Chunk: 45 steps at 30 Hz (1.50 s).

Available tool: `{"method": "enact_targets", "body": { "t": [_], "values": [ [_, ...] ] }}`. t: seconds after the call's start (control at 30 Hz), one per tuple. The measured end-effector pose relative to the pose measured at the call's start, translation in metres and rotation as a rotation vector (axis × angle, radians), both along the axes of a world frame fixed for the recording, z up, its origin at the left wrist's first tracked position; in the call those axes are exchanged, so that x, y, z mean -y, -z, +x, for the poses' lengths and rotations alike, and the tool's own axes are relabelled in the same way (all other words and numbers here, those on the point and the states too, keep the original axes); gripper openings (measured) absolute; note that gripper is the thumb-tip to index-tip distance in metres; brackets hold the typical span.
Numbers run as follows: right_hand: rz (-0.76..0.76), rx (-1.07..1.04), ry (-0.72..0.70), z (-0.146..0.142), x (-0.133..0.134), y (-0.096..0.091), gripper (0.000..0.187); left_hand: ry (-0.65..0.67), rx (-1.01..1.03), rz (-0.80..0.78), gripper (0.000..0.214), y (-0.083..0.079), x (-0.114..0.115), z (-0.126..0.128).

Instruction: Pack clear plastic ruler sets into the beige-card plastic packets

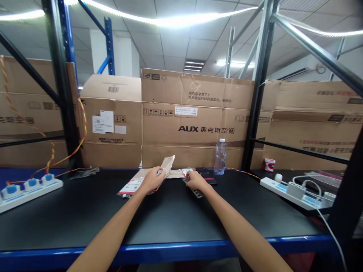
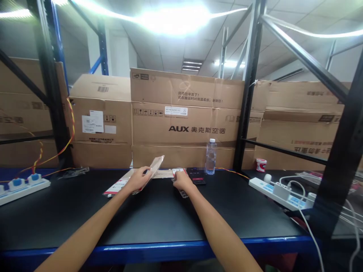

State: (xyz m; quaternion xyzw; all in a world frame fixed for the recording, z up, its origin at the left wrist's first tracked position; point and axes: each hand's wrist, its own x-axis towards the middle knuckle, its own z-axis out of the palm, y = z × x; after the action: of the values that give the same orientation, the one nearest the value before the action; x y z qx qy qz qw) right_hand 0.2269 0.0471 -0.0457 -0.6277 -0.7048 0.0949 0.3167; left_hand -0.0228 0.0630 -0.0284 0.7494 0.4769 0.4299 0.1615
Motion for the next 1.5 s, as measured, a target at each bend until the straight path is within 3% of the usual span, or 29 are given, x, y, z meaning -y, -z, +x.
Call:
{"method": "enact_targets", "body": {
  "t": [0.2, 0.4, 0.57, 0.7, 0.8, 0.9, 1.03, 1.23, 1.4, 1.5],
  "values": [
    [-0.013, -0.109, 0.017, 0.004, -0.002, -0.005, 0.028, 0.096, -0.094, 0.026, 0.034, 0.007, 0.001, 0.004],
    [-0.074, -0.318, -0.002, 0.008, 0.003, -0.013, 0.027, 0.096, -0.143, -0.015, 0.040, 0.006, 0.007, 0.003],
    [-0.234, -0.504, -0.186, -0.003, 0.013, -0.029, 0.027, 0.043, -0.195, -0.020, 0.040, 0.007, 0.006, 0.005],
    [-0.299, -0.817, -0.344, -0.012, 0.021, -0.041, 0.024, -0.047, -0.176, 0.019, 0.030, 0.005, 0.003, 0.004],
    [-0.349, -1.073, -0.401, -0.013, 0.025, -0.047, 0.022, -0.137, -0.166, 0.004, 0.028, 0.002, 0.000, 0.000],
    [-0.353, -1.189, -0.418, -0.015, 0.029, -0.051, 0.026, -0.215, -0.180, -0.018, 0.030, -0.001, -0.001, -0.002],
    [-0.285, -1.063, -0.404, -0.026, 0.030, -0.043, 0.029, -0.244, -0.216, -0.033, 0.035, 0.001, 0.001, 0.000],
    [0.089, -0.266, -0.198, -0.038, 0.021, -0.017, 0.018, -0.285, -0.211, -0.056, 0.037, 0.001, 0.001, 0.001],
    [-0.040, -0.232, -0.287, -0.035, 0.020, -0.014, 0.019, -0.319, -0.133, -0.096, 0.035, -0.001, -0.005, -0.009],
    [-0.068, -0.265, -0.315, -0.038, 0.023, -0.017, 0.019, -0.268, -0.161, -0.063, 0.037, 0.001, -0.006, -0.009]
  ]
}}
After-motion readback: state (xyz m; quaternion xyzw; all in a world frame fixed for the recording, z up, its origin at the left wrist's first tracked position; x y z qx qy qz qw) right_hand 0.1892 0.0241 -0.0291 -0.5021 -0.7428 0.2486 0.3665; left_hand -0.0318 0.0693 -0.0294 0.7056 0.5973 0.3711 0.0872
